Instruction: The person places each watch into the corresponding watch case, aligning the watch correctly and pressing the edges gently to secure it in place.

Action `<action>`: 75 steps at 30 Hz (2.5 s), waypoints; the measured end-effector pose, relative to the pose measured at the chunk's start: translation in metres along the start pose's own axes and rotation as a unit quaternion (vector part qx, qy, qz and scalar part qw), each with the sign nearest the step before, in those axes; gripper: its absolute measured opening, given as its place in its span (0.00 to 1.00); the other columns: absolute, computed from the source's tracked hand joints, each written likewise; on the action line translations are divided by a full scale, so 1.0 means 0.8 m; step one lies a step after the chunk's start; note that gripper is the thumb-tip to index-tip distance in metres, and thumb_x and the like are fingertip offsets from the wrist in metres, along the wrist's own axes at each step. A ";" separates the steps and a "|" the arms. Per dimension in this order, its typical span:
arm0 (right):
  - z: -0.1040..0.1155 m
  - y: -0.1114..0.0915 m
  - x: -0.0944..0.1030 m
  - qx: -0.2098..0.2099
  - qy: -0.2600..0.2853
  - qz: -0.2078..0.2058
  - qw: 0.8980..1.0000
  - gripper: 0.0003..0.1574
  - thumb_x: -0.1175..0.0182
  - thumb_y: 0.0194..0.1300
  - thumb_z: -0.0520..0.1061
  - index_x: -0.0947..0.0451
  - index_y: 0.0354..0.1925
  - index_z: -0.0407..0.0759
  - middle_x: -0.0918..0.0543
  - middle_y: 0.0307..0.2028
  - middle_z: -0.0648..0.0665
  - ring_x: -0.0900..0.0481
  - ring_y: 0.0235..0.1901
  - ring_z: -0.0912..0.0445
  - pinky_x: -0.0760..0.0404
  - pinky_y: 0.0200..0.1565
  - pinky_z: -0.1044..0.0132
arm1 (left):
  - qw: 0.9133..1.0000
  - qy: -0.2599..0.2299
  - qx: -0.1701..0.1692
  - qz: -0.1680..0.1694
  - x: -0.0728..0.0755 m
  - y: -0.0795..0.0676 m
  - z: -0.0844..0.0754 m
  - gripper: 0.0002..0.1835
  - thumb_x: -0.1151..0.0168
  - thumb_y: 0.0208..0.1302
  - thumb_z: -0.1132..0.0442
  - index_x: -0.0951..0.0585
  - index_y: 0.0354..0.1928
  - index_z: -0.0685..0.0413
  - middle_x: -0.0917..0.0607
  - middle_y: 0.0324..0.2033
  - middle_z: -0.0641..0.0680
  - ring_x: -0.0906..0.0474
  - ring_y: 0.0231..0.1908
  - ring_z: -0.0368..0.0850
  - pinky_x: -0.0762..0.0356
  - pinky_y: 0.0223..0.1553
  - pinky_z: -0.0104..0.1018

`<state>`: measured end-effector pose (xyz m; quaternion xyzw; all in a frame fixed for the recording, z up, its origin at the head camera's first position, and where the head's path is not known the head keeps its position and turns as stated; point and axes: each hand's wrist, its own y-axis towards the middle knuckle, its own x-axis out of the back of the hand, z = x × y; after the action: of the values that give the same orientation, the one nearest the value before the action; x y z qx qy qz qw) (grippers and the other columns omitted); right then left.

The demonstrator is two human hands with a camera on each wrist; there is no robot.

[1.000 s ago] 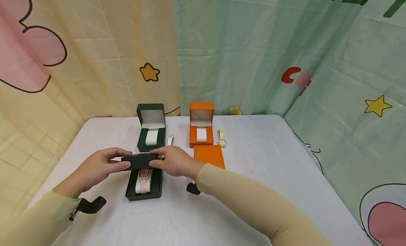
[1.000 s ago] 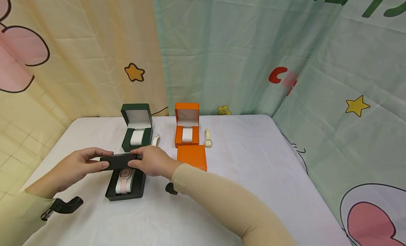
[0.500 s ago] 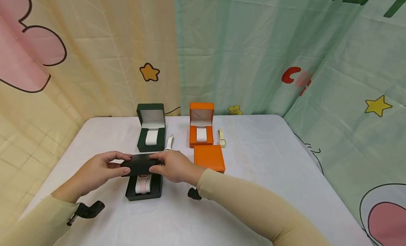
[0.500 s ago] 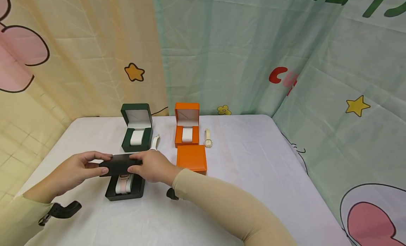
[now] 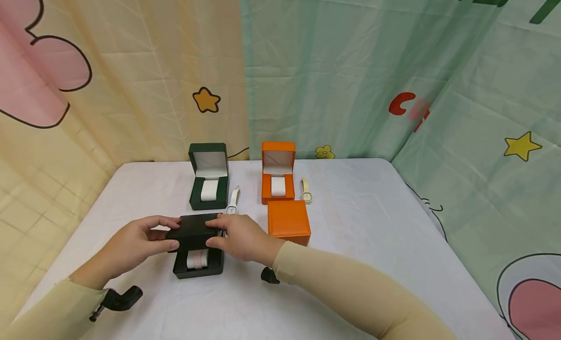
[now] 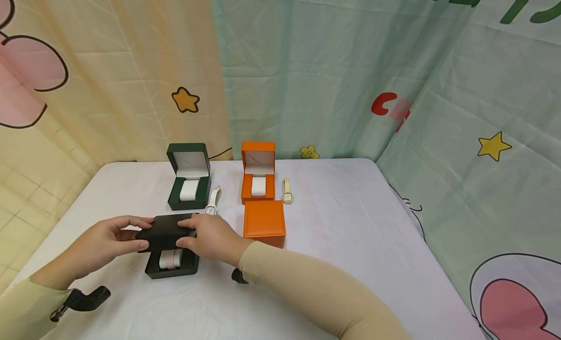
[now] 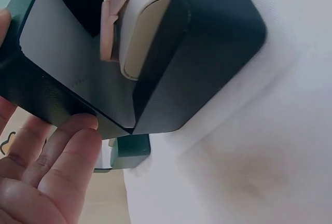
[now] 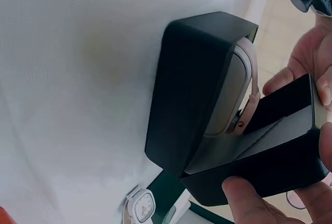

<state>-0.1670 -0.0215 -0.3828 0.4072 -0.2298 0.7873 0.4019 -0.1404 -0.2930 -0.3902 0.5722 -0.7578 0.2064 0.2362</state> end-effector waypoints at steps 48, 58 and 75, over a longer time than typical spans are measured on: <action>-0.024 -0.009 -0.037 0.007 -0.071 -0.012 0.997 0.44 0.34 0.70 0.66 0.30 0.77 0.53 0.25 0.74 0.45 0.26 0.73 0.52 0.27 0.73 0.62 | 0.989 0.077 -0.124 -0.033 -0.021 0.000 0.025 0.25 0.19 0.58 0.59 0.15 0.55 0.60 0.19 0.61 0.59 0.28 0.57 0.16 0.29 0.56 0.11; -0.023 -0.008 -0.038 0.005 -0.084 -0.011 0.996 0.44 0.34 0.71 0.66 0.30 0.77 0.53 0.25 0.74 0.45 0.26 0.73 0.53 0.27 0.73 0.62 | 0.989 0.085 -0.118 -0.027 -0.019 0.003 0.026 0.25 0.18 0.57 0.57 0.14 0.54 0.59 0.18 0.61 0.58 0.29 0.55 0.15 0.27 0.55 0.13; -0.022 -0.009 -0.034 0.009 -0.093 -0.007 0.996 0.43 0.34 0.71 0.65 0.30 0.77 0.53 0.25 0.74 0.45 0.26 0.73 0.53 0.27 0.73 0.62 | 0.988 0.117 -0.104 -0.010 -0.014 0.006 0.016 0.26 0.17 0.55 0.54 0.14 0.53 0.56 0.19 0.61 0.57 0.18 0.56 0.34 0.24 0.55 0.18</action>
<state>-0.1599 -0.0176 -0.4151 0.4836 -0.2565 0.7452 0.3807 -0.1440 -0.2905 -0.4075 0.5241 -0.7362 0.1899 0.3837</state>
